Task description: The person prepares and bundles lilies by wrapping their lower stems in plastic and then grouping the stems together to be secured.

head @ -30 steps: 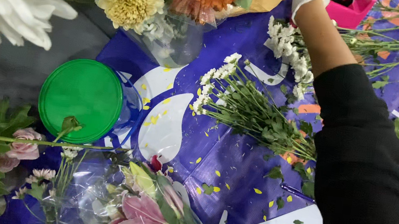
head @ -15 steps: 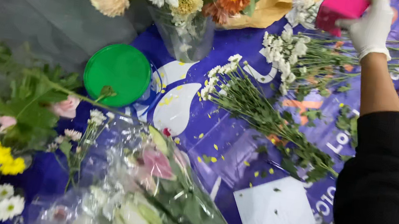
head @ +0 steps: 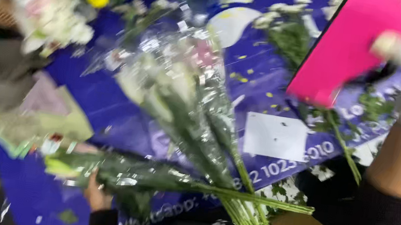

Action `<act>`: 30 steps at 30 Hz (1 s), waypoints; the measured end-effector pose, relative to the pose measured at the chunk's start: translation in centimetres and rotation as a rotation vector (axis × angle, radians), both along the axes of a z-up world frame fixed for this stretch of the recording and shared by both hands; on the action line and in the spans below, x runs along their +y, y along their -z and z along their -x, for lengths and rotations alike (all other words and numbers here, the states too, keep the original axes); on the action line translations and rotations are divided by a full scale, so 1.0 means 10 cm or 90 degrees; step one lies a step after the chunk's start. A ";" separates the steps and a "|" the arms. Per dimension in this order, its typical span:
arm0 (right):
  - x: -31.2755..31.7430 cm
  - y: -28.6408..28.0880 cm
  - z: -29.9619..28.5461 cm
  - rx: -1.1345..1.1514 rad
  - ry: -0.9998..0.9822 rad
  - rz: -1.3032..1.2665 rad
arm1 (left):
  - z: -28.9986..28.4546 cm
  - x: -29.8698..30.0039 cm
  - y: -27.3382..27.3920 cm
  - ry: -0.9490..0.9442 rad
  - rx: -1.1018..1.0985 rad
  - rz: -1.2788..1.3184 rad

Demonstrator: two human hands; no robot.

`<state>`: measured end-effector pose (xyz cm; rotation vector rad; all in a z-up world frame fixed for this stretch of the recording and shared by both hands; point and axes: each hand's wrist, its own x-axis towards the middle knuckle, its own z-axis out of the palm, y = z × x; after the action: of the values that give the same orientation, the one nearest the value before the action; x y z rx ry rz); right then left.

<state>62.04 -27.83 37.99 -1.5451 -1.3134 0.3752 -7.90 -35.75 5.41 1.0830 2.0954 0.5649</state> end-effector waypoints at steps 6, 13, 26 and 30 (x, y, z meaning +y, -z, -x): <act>-0.48 1.02 2.20 0.108 -0.077 0.117 | 0.11 -0.28 0.13 -0.506 -0.332 -0.133; -0.13 1.72 4.05 -0.227 -0.181 0.355 | 0.47 -0.68 0.24 -0.601 -0.486 -0.154; 0.64 2.17 5.59 -0.402 -0.008 0.462 | 1.37 -0.55 -1.02 -0.401 -0.568 -0.066; 0.19 2.27 5.58 -0.168 0.073 0.331 | 1.48 -0.35 -0.55 -0.335 -0.567 -0.044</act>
<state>6.29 -25.96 15.29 -2.1544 -1.3865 0.4783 -22.66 -39.25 10.94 0.1831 1.5232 1.1269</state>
